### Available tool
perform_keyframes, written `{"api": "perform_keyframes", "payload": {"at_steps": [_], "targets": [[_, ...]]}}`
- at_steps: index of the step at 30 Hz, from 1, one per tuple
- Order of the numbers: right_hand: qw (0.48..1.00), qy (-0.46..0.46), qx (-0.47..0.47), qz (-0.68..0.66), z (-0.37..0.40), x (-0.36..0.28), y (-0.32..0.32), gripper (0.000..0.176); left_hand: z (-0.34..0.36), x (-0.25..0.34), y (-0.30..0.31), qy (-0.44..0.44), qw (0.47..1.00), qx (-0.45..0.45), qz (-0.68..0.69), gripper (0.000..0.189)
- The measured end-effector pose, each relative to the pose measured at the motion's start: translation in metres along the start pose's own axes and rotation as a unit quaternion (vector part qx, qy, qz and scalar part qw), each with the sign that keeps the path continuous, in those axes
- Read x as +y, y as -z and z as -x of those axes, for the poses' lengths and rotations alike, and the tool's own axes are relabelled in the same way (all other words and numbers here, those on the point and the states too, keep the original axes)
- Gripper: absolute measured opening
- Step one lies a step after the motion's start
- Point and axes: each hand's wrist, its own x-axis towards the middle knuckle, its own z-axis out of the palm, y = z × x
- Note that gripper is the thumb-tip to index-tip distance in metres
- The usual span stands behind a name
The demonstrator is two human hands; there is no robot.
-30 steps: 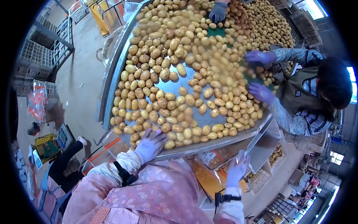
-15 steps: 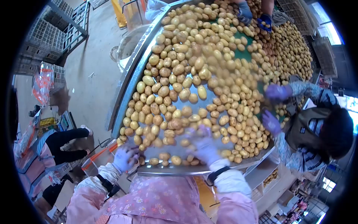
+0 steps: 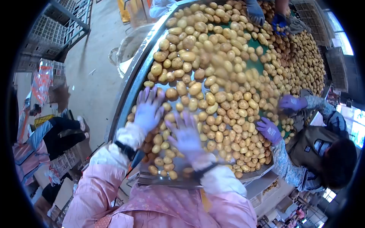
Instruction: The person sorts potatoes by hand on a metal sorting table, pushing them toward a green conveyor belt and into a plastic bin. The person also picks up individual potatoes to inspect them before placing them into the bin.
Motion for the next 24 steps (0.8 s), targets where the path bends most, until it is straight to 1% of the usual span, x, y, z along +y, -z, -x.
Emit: {"api": "perform_keyframes", "payload": {"at_steps": [1,3,4,5,6,8,9,10,12,13,14,16,18,19,21,22,23,24], "targets": [[0.999,0.021,-0.027,-0.003,0.034,0.008,0.009,0.064,0.024,0.014,0.004,-0.006,0.999,-0.032,0.014,0.064],[0.998,-0.028,-0.056,-0.029,0.098,0.024,0.029,0.059,0.082,0.043,0.008,-0.019,0.996,-0.078,0.043,0.064],[0.996,-0.075,-0.048,0.002,0.126,0.032,0.034,0.055,0.113,0.056,0.006,-0.025,0.994,-0.093,0.058,0.065],[0.991,-0.121,-0.039,0.034,0.149,0.035,0.035,0.052,0.144,0.065,0.005,-0.063,0.987,-0.129,0.075,0.062],[0.982,-0.169,-0.025,0.077,0.164,0.021,0.028,0.051,0.173,0.069,0.005,-0.099,0.977,-0.165,0.09,0.06],[0.951,-0.263,0.004,0.16,0.187,-0.019,0.012,0.05,0.224,0.066,0.004,-0.108,0.975,-0.171,0.088,0.054],[0.968,-0.211,-0.057,0.121,0.195,-0.04,0.022,0.048,0.236,0.06,0.005,-0.116,0.975,-0.172,0.085,0.051],[0.978,-0.193,-0.062,0.046,0.208,-0.044,0.019,0.048,0.237,0.053,0.011,-0.128,0.974,-0.168,0.078,0.048],[0.98,-0.15,-0.078,-0.102,0.231,-0.047,0.014,0.047,0.233,0.042,0.019,-0.147,0.974,-0.16,0.068,0.04],[0.981,-0.141,-0.089,-0.104,0.22,-0.046,0.029,0.041,0.22,0.041,0.026,-0.145,0.974,-0.139,0.101,0.035],[0.975,-0.172,-0.053,-0.131,0.21,-0.038,0.025,0.04,0.204,0.043,0.03,-0.099,0.977,-0.109,0.156,0.032],[0.952,-0.24,0.024,-0.186,0.183,-0.022,0.01,0.037,0.174,0.051,0.029,-0.046,0.994,-0.015,0.094,0.034],[0.968,-0.13,0.17,-0.128,0.126,-0.026,0.016,0.035,0.14,0.063,0.021,-0.024,0.994,-0.074,0.081,0.033],[0.948,-0.168,0.175,-0.206,0.107,-0.035,0.014,0.034,0.128,0.067,0.016,-0.012,0.992,-0.105,0.075,0.033],[0.885,-0.242,0.179,-0.355,0.089,-0.052,0.011,0.031,0.115,0.07,-0.004,0.008,0.993,-0.121,0.009,0.034],[0.882,-0.236,0.194,-0.36,0.096,-0.053,0.007,0.031,0.107,0.069,-0.01,0.016,0.991,-0.127,-0.024,0.035],[0.879,-0.23,0.208,-0.363,0.11,-0.054,0.0,0.03,0.101,0.067,-0.016,0.018,0.986,-0.158,-0.041,0.026],[0.875,-0.226,0.221,-0.366,0.127,-0.056,-0.003,0.029,0.098,0.064,-0.019,0.022,0.987,-0.156,-0.033,0.025]]}}
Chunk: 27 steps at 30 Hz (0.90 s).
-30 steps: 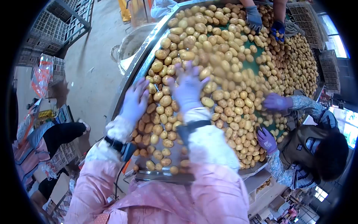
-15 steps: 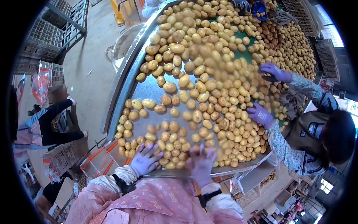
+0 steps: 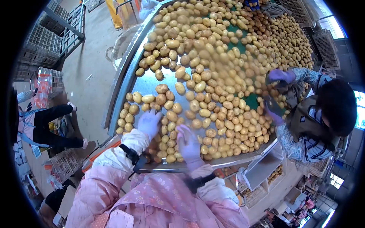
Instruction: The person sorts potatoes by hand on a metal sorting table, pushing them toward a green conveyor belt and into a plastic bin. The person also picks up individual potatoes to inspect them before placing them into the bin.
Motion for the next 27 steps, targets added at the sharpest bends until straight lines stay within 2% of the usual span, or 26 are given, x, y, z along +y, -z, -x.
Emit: {"api": "perform_keyframes", "payload": {"at_steps": [1,2,4,6,7,8,9,10,11,12,13,14,15,16,17,18,19,20,22,23,25,27], "targets": [[0.993,0.04,-0.019,0.105,0.013,-0.009,0.02,0.028,-0.002,-0.005,-0.002,0.002,1.0,0.003,0.009,0.025],[0.997,-0.07,-0.003,0.023,0.033,-0.002,0.033,0.029,-0.003,-0.009,-0.003,0.002,1.0,0.007,0.015,0.024],[0.948,-0.28,0.032,-0.147,0.074,0.014,0.052,0.034,-0.001,-0.012,0.002,0.004,0.998,0.05,0.033,0.024],[0.882,-0.33,0.089,-0.323,0.102,0.015,0.067,0.039,0.012,-0.006,0.005,-0.012,0.983,0.134,0.122,0.023],[0.835,-0.349,0.12,-0.409,0.109,0.006,0.073,0.042,0.023,0.013,0.018,0.003,0.984,0.103,0.149,0.023],[0.815,-0.359,0.136,-0.434,0.114,-0.005,0.071,0.045,0.035,0.038,0.026,-0.07,0.979,0.088,0.17,0.031],[0.795,-0.369,0.15,-0.458,0.107,-0.033,0.063,0.048,0.054,0.07,0.025,-0.095,0.964,0.035,0.244,0.039],[0.776,-0.376,0.161,-0.481,0.105,-0.047,0.062,0.051,0.065,0.104,0.03,-0.149,0.963,-0.078,0.211,0.04],[0.81,-0.381,0.138,-0.424,0.112,-0.044,0.066,0.047,0.082,0.131,0.03,-0.248,0.925,-0.068,0.281,0.048],[0.84,-0.385,0.115,-0.365,0.121,-0.039,0.069,0.043,0.098,0.141,0.011,-0.358,0.911,-0.026,0.204,0.058],[0.865,-0.39,0.091,-0.301,0.132,-0.031,0.073,0.039,0.109,0.141,-0.009,-0.364,0.906,-0.056,0.209,0.06],[0.949,-0.276,0.069,-0.133,0.152,-0.007,0.083,0.03,0.113,0.134,-0.025,-0.369,0.901,-0.086,0.213,0.063],[0.98,-0.166,0.086,0.063,0.171,0.018,0.094,0.022,0.111,0.117,-0.032,-0.391,0.902,-0.089,0.16,0.062],[0.94,-0.253,0.169,-0.15,0.193,0.046,0.133,0.021,0.11,0.095,-0.034,-0.41,0.901,-0.092,0.108,0.062],[0.838,-0.3,0.293,-0.35,0.215,0.074,0.171,0.02,0.116,0.073,-0.03,-0.388,0.91,-0.108,0.096,0.055],[0.891,-0.34,0.3,-0.035,0.235,0.068,0.217,0.031,0.118,0.052,-0.034,-0.356,0.925,-0.12,0.053,0.051],[0.864,-0.189,0.44,-0.159,0.287,0.138,0.271,0.04,0.119,0.032,-0.023,-0.364,0.924,-0.094,0.067,0.048],[0.855,-0.276,0.421,0.125,0.283,0.097,0.318,0.047,0.119,0.015,-0.016,-0.384,0.92,-0.047,0.059,0.047],[0.792,-0.273,0.484,0.252,0.326,0.159,0.391,0.05,0.12,-0.013,-0.007,-0.333,0.943,-0.03,-0.013,0.043],[0.756,-0.31,0.498,0.29,0.32,0.157,0.399,0.051,0.12,-0.018,-0.006,-0.298,0.955,-0.006,-0.001,0.043],[0.831,-0.215,0.477,0.19,0.287,0.17,0.385,0.049,0.123,-0.028,-0.002,-0.224,0.974,0.035,0.02,0.044],[0.907,-0.144,0.376,0.126,0.177,0.13,0.289,0.05,0.125,0.004,-0.005,-0.163,0.977,0.047,0.126,0.041]]}}
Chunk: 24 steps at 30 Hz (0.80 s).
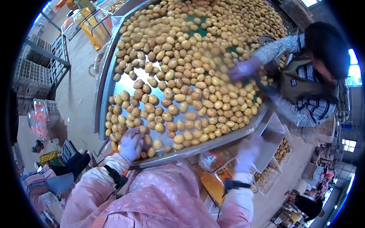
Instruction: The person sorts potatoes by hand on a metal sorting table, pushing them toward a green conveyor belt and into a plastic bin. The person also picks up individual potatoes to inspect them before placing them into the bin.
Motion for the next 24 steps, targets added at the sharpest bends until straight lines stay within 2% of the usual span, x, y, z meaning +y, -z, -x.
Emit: {"api": "perform_keyframes", "payload": {"at_steps": [1,2,3,4,6,7,9,10,12,14,16,17,18,19,21,23,24], "targets": [[0.996,0.055,-0.071,0.023,0.012,-0.051,-0.072,0.052,-0.008,0.018,-0.006,0.032,0.998,0.023,0.048,0.04],[0.976,0.132,-0.134,0.107,0.037,-0.096,-0.136,0.055,-0.013,0.031,-0.007,-0.002,0.998,-0.017,0.062,0.042],[0.927,0.219,-0.15,0.266,0.067,-0.113,-0.183,0.062,-0.013,0.041,-0.008,-0.032,0.995,-0.058,0.078,0.043],[0.848,0.312,-0.14,0.405,0.097,-0.13,-0.229,0.07,-0.007,0.04,-0.017,-0.101,0.994,-0.045,0.022,0.046],[0.866,0.25,-0.247,0.355,0.144,-0.184,-0.266,0.065,0.012,0.02,-0.014,-0.063,0.995,-0.072,0.023,0.048],[0.827,0.335,-0.34,0.298,0.144,-0.184,-0.271,0.064,0.02,0.004,-0.007,-0.048,0.995,-0.086,0.021,0.049],[0.694,0.478,-0.51,0.175,0.121,-0.169,-0.255,0.062,0.041,-0.021,0.015,0.003,0.996,-0.085,-0.024,0.049],[0.675,0.488,-0.536,0.14,0.09,-0.163,-0.245,0.06,0.051,-0.031,0.027,0.01,0.997,-0.074,-0.033,0.049],[0.719,0.411,-0.532,0.18,0.025,-0.161,-0.253,0.068,0.065,-0.054,0.039,0.059,0.997,-0.043,-0.021,0.047],[0.773,0.473,-0.317,0.279,-0.037,-0.195,-0.284,0.075,0.074,-0.071,0.043,0.137,0.99,-0.013,0.022,0.045],[0.835,0.432,-0.216,0.263,-0.085,-0.186,-0.36,0.075,0.038,-0.078,0.063,0.134,0.986,0.094,-0.039,0.044],[0.86,0.381,-0.177,0.29,-0.085,-0.219,-0.387,0.074,0.011,-0.083,0.072,0.132,0.978,0.146,-0.071,0.043],[0.866,0.395,-0.123,0.281,-0.087,-0.232,-0.422,0.074,-0.019,-0.093,0.078,0.166,0.967,0.19,-0.044,0.043],[0.884,0.313,-0.122,0.325,-0.068,-0.274,-0.44,0.071,-0.047,-0.103,0.081,0.199,0.952,0.23,-0.017,0.043],[0.857,0.445,-0.185,0.18,-0.049,-0.274,-0.468,0.07,-0.09,-0.113,0.082,0.279,0.947,0.159,-0.008,0.043],[0.811,0.424,-0.296,0.273,-0.005,-0.29,-0.44,0.065,-0.108,-0.111,0.079,0.327,0.939,0.104,-0.005,0.044],[0.793,0.434,-0.334,0.267,0.01,-0.285,-0.417,0.063,-0.113,-0.109,0.081,0.336,0.939,0.081,-0.008,0.044]]}}
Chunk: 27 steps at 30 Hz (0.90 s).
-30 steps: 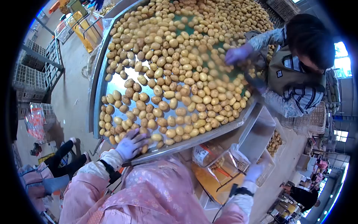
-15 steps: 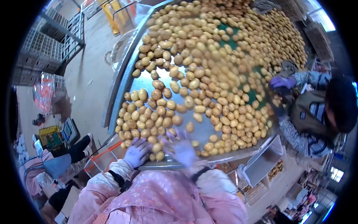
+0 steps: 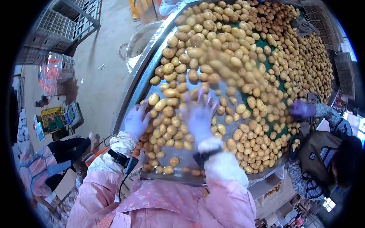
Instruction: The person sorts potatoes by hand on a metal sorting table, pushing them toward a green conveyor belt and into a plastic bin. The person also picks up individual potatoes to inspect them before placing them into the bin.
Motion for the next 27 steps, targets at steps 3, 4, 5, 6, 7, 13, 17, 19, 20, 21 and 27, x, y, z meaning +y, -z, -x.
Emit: {"api": "perform_keyframes", "payload": {"at_steps": [3,4,5,6,7,13,17,19,20,21,27], "targets": [[0.989,0.134,-0.052,-0.018,0.109,0.031,-0.009,0.057,0.009,-0.004,-0.001,-0.006,0.999,-0.052,0.015,0.047],[0.984,0.118,-0.128,-0.042,0.137,0.047,0.007,0.058,0.018,-0.015,-0.01,-0.025,0.999,-0.042,0.018,0.047],[0.972,0.103,-0.202,-0.067,0.159,0.063,0.029,0.059,0.027,-0.02,-0.016,-0.043,0.998,-0.031,0.021,0.047],[0.972,0.077,-0.22,-0.035,0.177,0.082,0.049,0.061,0.034,-0.016,-0.014,-0.042,0.998,-0.017,0.046,0.044],[0.97,0.051,-0.236,-0.003,0.195,0.104,0.065,0.064,0.043,-0.01,-0.015,-0.059,0.997,0.014,0.05,0.042],[0.943,-0.331,0.03,0.002,0.257,0.165,0.02,0.075,0.11,0.075,-0.039,-0.297,0.934,-0.181,0.076,0.04],[0.964,-0.233,0.07,-0.109,0.239,0.045,-0.023,0.073,0.134,0.047,-0.073,-0.451,0.876,-0.17,0.027,0.049],[0.988,-0.029,-0.147,-0.042,0.239,0.001,0.025,0.066,0.137,0.007,-0.056,-0.441,0.881,-0.174,-0.008,0.053],[0.98,-0.01,-0.169,-0.104,0.239,0.005,0.029,0.06,0.141,-0.014,-0.044,-0.434,0.884,-0.17,-0.039,0.05],[0.967,0.015,-0.192,-0.165,0.241,0.019,0.034,0.054,0.15,-0.033,-0.034,-0.423,0.888,-0.165,-0.068,0.048],[0.946,-0.127,0.044,-0.296,0.151,0.056,0.038,0.027,0.15,-0.051,-0.006,-0.215,0.971,-0.092,-0.058,0.036]]}}
